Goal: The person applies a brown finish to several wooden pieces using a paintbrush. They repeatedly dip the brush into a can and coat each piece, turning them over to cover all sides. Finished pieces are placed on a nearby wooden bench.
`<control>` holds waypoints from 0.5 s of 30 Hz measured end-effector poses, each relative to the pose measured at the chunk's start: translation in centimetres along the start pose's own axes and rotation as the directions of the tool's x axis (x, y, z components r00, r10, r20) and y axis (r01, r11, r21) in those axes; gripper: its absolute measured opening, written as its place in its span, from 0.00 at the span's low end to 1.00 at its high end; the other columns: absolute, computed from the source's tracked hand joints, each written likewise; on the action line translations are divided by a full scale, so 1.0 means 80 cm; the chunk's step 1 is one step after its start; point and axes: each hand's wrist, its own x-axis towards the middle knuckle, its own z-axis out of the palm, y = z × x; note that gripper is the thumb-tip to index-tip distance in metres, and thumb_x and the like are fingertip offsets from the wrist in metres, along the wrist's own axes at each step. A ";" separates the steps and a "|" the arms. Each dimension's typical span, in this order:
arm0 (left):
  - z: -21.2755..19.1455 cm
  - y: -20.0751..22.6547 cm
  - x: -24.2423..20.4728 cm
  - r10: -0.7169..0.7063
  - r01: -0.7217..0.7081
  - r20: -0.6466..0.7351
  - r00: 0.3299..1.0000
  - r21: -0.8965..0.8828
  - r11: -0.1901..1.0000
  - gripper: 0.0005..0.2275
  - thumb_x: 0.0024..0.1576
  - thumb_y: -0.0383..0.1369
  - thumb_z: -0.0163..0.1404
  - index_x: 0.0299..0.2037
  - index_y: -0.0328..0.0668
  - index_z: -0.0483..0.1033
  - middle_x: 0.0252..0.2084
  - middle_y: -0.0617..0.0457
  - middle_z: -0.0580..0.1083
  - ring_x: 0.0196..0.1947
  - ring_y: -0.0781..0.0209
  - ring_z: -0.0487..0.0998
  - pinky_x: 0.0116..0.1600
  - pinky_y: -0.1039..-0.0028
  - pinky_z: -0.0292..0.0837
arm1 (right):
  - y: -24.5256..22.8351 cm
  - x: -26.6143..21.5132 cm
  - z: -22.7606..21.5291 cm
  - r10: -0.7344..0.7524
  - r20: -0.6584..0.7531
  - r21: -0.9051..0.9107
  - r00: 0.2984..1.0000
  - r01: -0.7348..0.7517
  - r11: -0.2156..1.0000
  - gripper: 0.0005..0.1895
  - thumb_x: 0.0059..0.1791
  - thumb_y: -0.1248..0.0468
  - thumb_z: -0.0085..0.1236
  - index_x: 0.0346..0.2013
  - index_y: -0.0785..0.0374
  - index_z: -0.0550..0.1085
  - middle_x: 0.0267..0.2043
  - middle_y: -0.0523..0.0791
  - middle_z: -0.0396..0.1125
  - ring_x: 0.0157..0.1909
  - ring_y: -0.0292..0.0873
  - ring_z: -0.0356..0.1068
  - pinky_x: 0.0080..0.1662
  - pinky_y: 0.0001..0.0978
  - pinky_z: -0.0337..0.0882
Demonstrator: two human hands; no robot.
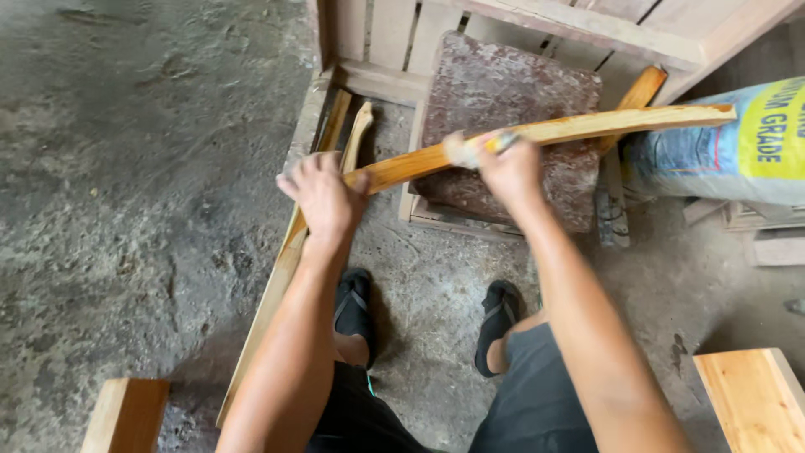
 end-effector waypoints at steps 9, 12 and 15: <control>0.085 0.122 -0.011 0.270 -0.309 0.235 0.934 0.145 0.940 0.29 0.47 0.33 0.57 0.61 0.38 0.68 0.55 0.44 0.69 0.64 0.40 0.62 0.69 0.29 0.33 | 0.029 0.024 -0.063 0.141 0.061 -0.086 0.988 -0.135 0.987 0.13 0.49 0.59 0.69 0.29 0.67 0.80 0.27 0.48 0.75 0.29 0.44 0.75 0.35 0.41 0.73; 0.116 0.134 0.002 0.272 -0.315 0.240 0.932 0.163 0.935 0.24 0.51 0.30 0.53 0.62 0.40 0.69 0.53 0.43 0.69 0.61 0.40 0.64 0.71 0.28 0.34 | 0.057 0.020 -0.063 -0.067 0.057 0.089 0.996 0.062 0.994 0.06 0.47 0.66 0.67 0.34 0.67 0.80 0.33 0.48 0.76 0.35 0.42 0.76 0.41 0.37 0.75; 0.123 0.125 0.016 0.280 -0.356 0.286 0.916 0.261 0.897 0.26 0.49 0.27 0.51 0.62 0.42 0.69 0.50 0.42 0.70 0.59 0.40 0.65 0.71 0.29 0.33 | 0.105 0.028 -0.110 0.256 -0.131 0.088 0.958 -0.246 0.965 0.05 0.48 0.68 0.65 0.35 0.68 0.78 0.34 0.46 0.76 0.36 0.38 0.75 0.42 0.33 0.74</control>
